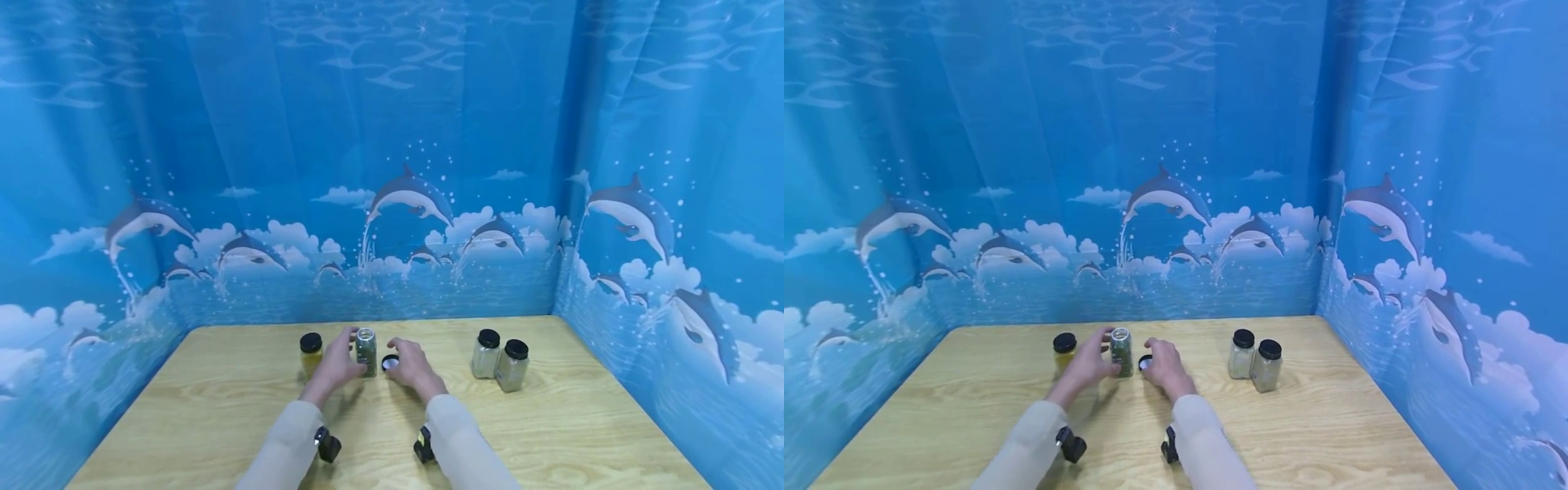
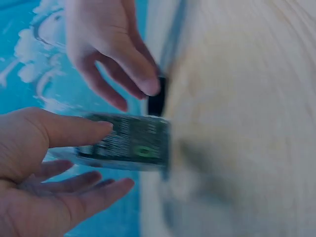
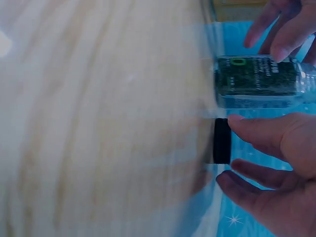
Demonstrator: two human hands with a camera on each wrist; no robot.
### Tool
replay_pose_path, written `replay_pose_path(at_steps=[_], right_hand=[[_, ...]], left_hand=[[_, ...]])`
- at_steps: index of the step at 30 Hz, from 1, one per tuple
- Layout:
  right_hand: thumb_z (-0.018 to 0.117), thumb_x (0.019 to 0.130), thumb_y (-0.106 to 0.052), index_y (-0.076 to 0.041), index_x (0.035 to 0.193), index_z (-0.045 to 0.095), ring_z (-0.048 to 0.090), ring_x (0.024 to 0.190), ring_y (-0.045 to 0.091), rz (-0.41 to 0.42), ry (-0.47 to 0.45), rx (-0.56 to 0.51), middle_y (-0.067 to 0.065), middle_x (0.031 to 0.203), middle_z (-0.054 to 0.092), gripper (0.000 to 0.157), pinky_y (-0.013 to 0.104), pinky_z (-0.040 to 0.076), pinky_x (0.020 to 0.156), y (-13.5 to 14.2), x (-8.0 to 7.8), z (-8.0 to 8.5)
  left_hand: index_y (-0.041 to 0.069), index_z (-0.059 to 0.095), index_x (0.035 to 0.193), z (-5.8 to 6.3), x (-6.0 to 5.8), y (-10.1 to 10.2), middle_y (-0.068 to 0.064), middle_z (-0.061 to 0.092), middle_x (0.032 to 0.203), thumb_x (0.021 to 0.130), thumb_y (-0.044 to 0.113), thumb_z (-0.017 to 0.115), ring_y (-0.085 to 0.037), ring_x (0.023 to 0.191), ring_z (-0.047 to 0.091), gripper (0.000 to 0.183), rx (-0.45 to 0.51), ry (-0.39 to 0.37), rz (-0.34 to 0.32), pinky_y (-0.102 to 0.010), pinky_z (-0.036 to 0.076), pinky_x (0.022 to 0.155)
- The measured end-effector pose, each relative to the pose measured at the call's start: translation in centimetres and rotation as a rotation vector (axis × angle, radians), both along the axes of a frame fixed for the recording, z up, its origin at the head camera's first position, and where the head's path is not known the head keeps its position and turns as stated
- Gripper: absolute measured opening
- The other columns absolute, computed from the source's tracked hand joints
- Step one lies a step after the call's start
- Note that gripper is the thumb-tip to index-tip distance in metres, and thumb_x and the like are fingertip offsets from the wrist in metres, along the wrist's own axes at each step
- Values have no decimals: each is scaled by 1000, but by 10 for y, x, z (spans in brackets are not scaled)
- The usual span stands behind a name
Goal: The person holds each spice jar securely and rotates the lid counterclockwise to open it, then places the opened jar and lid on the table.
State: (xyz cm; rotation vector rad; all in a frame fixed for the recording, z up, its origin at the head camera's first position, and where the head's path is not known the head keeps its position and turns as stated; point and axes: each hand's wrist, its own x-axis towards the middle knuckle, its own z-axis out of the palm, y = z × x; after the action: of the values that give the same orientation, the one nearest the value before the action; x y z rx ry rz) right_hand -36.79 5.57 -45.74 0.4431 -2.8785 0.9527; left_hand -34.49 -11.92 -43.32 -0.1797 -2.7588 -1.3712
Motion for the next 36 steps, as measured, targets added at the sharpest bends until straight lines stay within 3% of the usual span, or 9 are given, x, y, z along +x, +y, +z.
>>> replay_pose_path(at_steps=[5,9,17,21,25,31,36], right_hand=[[74,81,-20,-8,131,53,52,120,37,27,-16,16,18,130,57,55,52,44,102,8,7,10],[69,86,-32,-8,134,51,47,126,41,52,30,65,19,136,52,56,55,41,105,16,11,22],[50,91,-56,-22,140,46,28,140,43,45,77,150,18,153,31,60,61,28,111,22,20,48],[45,93,-59,-23,140,46,27,141,43,59,129,168,17,153,31,60,63,25,112,19,25,56],[44,93,-59,-23,140,47,27,141,42,84,146,158,17,154,31,59,64,25,111,15,31,63],[43,92,-61,-23,141,45,22,142,43,107,132,169,15,155,27,62,66,23,111,8,39,71],[48,90,-60,-25,141,44,15,145,43,142,128,191,14,157,24,62,70,19,110,0,47,82]], left_hand=[[9,35,143,29,15,-4,-21,44,144,71,5,78,-41,128,46,84,-62,24,16,-50,50,96],[10,40,140,49,26,-17,-19,44,144,76,10,76,-40,130,45,74,-81,50,11,-52,46,101],[14,41,141,68,39,-59,-15,42,147,82,22,74,-37,136,37,68,-112,99,26,-57,40,105],[12,37,143,64,35,-80,-18,39,148,80,29,76,-41,136,35,76,-125,52,62,-59,39,104],[10,35,144,48,28,-97,-22,37,147,76,31,79,-45,133,37,85,-127,-34,80,-59,39,104],[5,34,144,23,21,-116,-27,38,146,71,34,82,-48,129,40,92,-131,-143,18,-58,43,100],[0,39,141,12,17,-121,-30,44,140,74,26,81,-49,123,47,83,-96,-164,-13,-52,51,93]])
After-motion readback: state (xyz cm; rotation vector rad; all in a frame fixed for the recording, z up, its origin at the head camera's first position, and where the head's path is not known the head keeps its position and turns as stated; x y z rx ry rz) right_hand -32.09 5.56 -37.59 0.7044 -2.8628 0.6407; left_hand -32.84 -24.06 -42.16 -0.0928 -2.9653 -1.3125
